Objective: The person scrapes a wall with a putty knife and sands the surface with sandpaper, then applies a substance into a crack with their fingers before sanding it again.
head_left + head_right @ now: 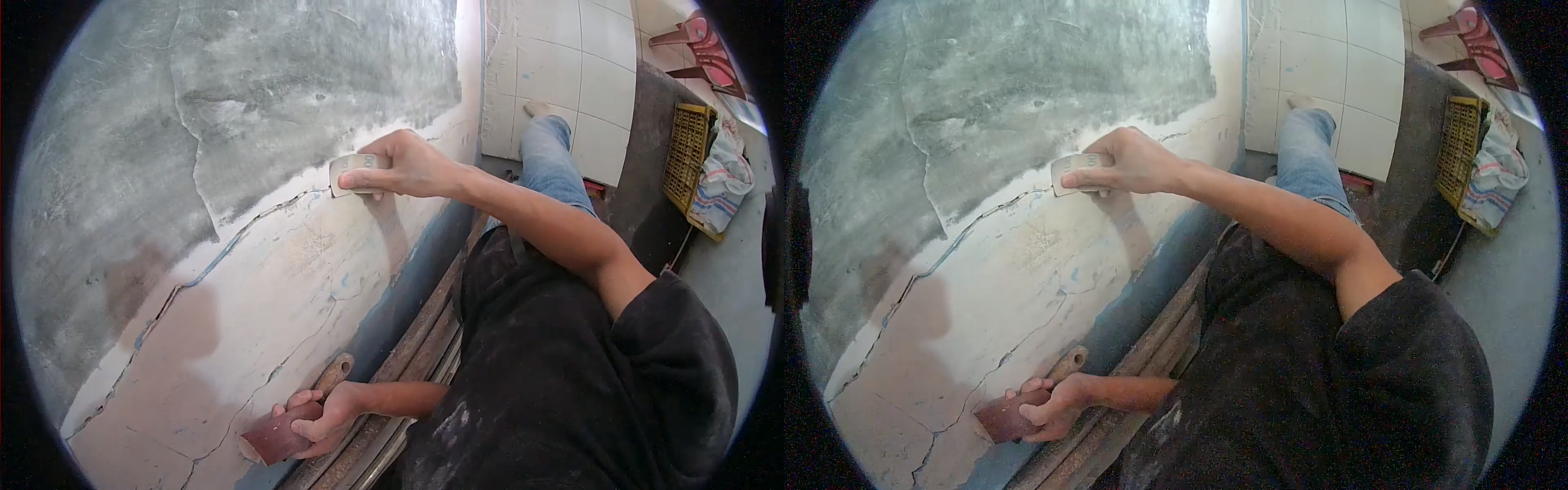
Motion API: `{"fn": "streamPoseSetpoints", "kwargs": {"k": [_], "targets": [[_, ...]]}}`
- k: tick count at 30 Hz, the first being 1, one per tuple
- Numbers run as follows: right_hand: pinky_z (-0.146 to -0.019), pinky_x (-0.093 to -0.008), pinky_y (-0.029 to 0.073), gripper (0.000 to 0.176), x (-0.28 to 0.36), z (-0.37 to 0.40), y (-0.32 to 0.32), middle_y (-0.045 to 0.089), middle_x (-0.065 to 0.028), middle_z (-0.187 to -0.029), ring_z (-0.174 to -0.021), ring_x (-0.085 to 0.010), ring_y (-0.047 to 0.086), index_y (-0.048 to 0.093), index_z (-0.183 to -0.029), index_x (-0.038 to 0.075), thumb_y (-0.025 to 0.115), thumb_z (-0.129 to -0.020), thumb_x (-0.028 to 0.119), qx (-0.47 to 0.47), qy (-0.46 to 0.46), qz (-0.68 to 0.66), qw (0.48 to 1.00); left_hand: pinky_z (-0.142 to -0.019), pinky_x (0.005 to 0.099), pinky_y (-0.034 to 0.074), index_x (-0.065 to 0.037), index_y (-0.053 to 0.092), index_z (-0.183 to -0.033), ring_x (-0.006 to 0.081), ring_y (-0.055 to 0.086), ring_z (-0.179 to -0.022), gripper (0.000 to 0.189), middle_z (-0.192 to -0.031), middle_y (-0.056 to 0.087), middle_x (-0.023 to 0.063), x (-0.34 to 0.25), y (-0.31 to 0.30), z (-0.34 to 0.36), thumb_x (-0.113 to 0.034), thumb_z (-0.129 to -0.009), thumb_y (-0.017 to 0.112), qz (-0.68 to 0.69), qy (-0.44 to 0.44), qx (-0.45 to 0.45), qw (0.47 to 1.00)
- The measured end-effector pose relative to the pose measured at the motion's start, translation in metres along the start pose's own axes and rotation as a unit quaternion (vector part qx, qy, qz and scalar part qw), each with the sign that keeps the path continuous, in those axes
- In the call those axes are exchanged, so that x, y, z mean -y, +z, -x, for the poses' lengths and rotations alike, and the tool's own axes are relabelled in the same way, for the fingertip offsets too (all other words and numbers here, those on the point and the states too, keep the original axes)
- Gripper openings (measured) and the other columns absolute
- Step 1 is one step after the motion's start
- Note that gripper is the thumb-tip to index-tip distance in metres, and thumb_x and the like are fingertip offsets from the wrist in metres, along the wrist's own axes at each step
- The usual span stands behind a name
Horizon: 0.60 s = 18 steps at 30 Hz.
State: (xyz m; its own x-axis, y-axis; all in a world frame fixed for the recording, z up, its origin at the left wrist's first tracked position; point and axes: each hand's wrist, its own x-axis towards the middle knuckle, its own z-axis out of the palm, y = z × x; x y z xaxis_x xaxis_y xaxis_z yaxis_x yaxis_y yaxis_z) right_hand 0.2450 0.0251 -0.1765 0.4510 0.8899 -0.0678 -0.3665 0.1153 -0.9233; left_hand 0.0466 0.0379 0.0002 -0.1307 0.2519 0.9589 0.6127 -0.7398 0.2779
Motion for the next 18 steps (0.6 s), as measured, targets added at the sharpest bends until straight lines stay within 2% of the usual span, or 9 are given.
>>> {"fn": "streamPoseSetpoints", "kwargs": {"k": [2,5,6,9,10,13,16,18], "targets": [[-0.039,-0.0219,0.037,0.045,0.004,0.004,-0.006,0.056,-0.0003,-0.054,-0.045,-0.0073,0.050,0.068,-0.071,0.003,0.069,-0.081,0.046,0.025,-0.013,0.007,1.000,-0.035,0.0251,0.033,0.010,0.042,-0.102,0.0174,0.046,-0.043,0.041,-0.081,0.061,0.0250,-0.001,0.000,0.002,-0.021,-0.077,0.051,-0.004,-0.002,-0.002,1.000],[-0.044,-0.0254,0.041,0.046,0.028,0.004,-0.010,0.061,-0.0022,-0.059,-0.051,-0.0109,0.056,0.070,-0.077,0.004,0.066,-0.082,0.049,0.050,-0.012,-0.055,0.997,-0.035,0.0251,0.032,0.010,0.042,-0.102,0.0173,0.045,-0.043,0.041,-0.081,0.061,0.0251,0.000,0.000,0.002,-0.021,-0.077,0.051,-0.012,0.000,0.002,1.000],[-0.043,-0.0268,0.038,0.048,0.033,0.003,-0.007,0.057,-0.0017,-0.056,-0.049,-0.0121,0.053,0.067,-0.074,0.004,0.067,-0.081,0.051,0.040,-0.036,-0.085,0.995,-0.035,0.0252,0.032,0.010,0.042,-0.102,0.0174,0.045,-0.043,0.041,-0.081,0.060,0.0251,0.000,-0.001,0.001,-0.021,-0.077,0.051,-0.012,-0.005,0.003,1.000],[-0.042,-0.0273,0.032,0.049,0.022,-0.006,0.002,0.051,-0.0016,-0.052,-0.047,-0.0116,0.047,0.063,-0.066,0.004,0.069,-0.079,0.051,0.017,-0.121,0.077,0.990,-0.034,0.0258,0.031,0.010,0.042,-0.102,0.0180,0.044,-0.042,0.041,-0.081,0.060,0.0252,-0.002,0.001,0.002,-0.021,-0.076,0.052,-0.008,-0.008,-0.003,1.000],[-0.041,-0.0290,0.029,0.055,0.020,-0.007,0.002,0.046,-0.0023,-0.048,-0.046,-0.0125,0.044,0.058,-0.057,0.005,0.071,-0.075,0.055,0.019,-0.092,0.110,0.990,-0.034,0.0260,0.031,0.010,0.042,-0.102,0.0183,0.044,-0.042,0.041,-0.081,0.060,0.0252,-0.003,0.001,0.001,-0.021,-0.076,0.052,-0.007,-0.005,-0.006,1.000],[-0.040,-0.0280,0.027,0.052,0.012,-0.006,0.006,0.043,0.0027,-0.048,-0.044,-0.0083,0.037,0.057,-0.055,0.004,0.074,-0.075,0.048,0.001,-0.062,0.137,0.989,-0.036,0.0246,0.031,0.010,0.041,-0.109,0.0158,0.045,-0.044,0.044,-0.085,0.059,0.0214,-0.003,0.001,0.001,-0.020,-0.076,0.045,-0.041,-0.003,0.008,0.999],[-0.041,-0.0271,0.034,0.052,0.018,-0.004,0.010,0.051,-0.0007,-0.049,-0.045,-0.0090,0.044,0.065,-0.061,0.001,0.075,-0.073,0.051,-0.016,-0.037,0.052,0.998,-0.036,0.0241,0.031,0.010,0.041,-0.109,0.0154,0.044,-0.044,0.045,-0.084,0.059,0.0209,-0.002,0.001,0.001,-0.020,-0.076,0.045,-0.034,-0.006,0.001,0.999],[-0.041,-0.0264,0.036,0.053,0.026,-0.005,0.017,0.055,-0.0030,-0.051,-0.046,-0.0093,0.047,0.068,-0.067,-0.001,0.076,-0.071,0.051,-0.024,-0.058,0.067,0.996,-0.035,0.0254,0.031,0.008,0.042,-0.104,0.0169,0.044,-0.044,0.039,-0.085,0.060,0.0235,0.001,-0.001,0.001,-0.019,-0.078,0.049,-0.009,-0.002,0.003,1.000]]}}
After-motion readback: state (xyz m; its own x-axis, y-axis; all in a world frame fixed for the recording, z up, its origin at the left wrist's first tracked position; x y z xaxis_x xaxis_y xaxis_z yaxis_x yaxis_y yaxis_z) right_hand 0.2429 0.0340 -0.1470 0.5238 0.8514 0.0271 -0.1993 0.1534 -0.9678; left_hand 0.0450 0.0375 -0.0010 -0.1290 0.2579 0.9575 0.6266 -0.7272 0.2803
